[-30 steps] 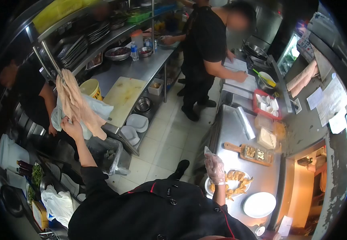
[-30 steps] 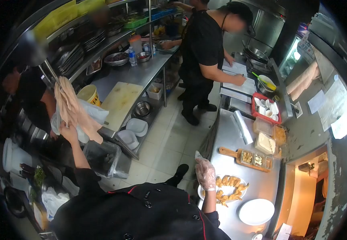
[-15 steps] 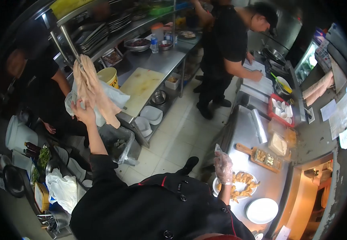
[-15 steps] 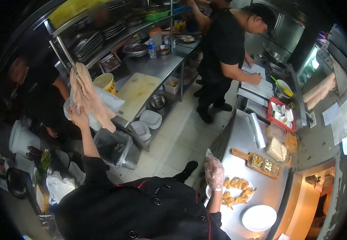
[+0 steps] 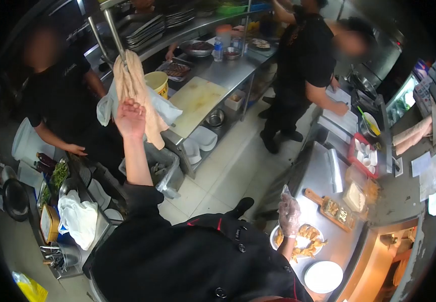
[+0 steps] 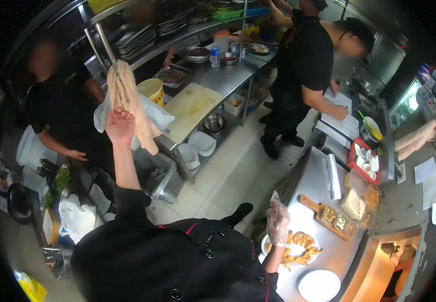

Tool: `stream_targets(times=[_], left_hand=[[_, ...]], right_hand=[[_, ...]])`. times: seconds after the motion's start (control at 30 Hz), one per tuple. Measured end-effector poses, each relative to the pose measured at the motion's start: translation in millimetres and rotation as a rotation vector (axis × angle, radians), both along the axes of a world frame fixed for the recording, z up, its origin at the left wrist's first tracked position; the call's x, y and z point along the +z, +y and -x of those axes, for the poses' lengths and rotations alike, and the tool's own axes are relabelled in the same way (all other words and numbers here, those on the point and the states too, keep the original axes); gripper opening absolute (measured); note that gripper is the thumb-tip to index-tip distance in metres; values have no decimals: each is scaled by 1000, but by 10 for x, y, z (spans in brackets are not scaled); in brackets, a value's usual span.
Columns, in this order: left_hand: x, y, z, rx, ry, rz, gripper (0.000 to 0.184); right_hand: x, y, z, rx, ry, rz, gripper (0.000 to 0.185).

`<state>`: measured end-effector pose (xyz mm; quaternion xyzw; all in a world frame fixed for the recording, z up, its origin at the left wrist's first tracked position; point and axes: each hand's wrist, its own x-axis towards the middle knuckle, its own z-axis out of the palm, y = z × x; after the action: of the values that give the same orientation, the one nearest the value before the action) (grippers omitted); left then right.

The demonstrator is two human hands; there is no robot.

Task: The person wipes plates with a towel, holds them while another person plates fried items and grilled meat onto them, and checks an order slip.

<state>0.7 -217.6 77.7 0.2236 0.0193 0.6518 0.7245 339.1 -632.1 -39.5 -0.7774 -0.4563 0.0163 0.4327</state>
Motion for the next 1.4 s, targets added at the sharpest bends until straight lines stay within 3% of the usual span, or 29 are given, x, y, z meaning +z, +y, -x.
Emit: stream_targets(times=[0.17,0.3,0.4,0.7,0.83,0.93,1.03,1.13,1.23,1.3,1.4], left_hand=[[277,-281,-120,-559,-288,-268,29],[357,-412,-216,-639,-350,-346,36],[354,-421,-239,-667,-337,-398,39],[335,-408,-255,-704,-322,-471,42],[328,-408,-257,-709,-326,-471,42],[264,-366,-254,-690,-349,-430,54],[-96,-53,-221,-457,110,5,75],[-423,-99,-336,-508,90,131,88],[-389,-363,-446,-679,-171,-58,88],[-402,-314,-488,-685,-203,-38,87],[-385,-285,-469,-634,-167,21,84]], right_hand=[[-69,30,-6,32,21,-9,24],[-39,53,36,58,-16,-23,25],[-22,66,38,24,103,48,25],[-51,39,1,50,-81,30,23],[-62,35,3,41,-36,23,23],[-50,45,12,36,-6,15,24],[-45,50,12,50,12,7,24],[32,105,26,47,68,10,24],[11,28,-17,3,116,1,25],[-79,42,-62,-28,178,11,25],[-48,-7,-88,-6,22,-39,27]])
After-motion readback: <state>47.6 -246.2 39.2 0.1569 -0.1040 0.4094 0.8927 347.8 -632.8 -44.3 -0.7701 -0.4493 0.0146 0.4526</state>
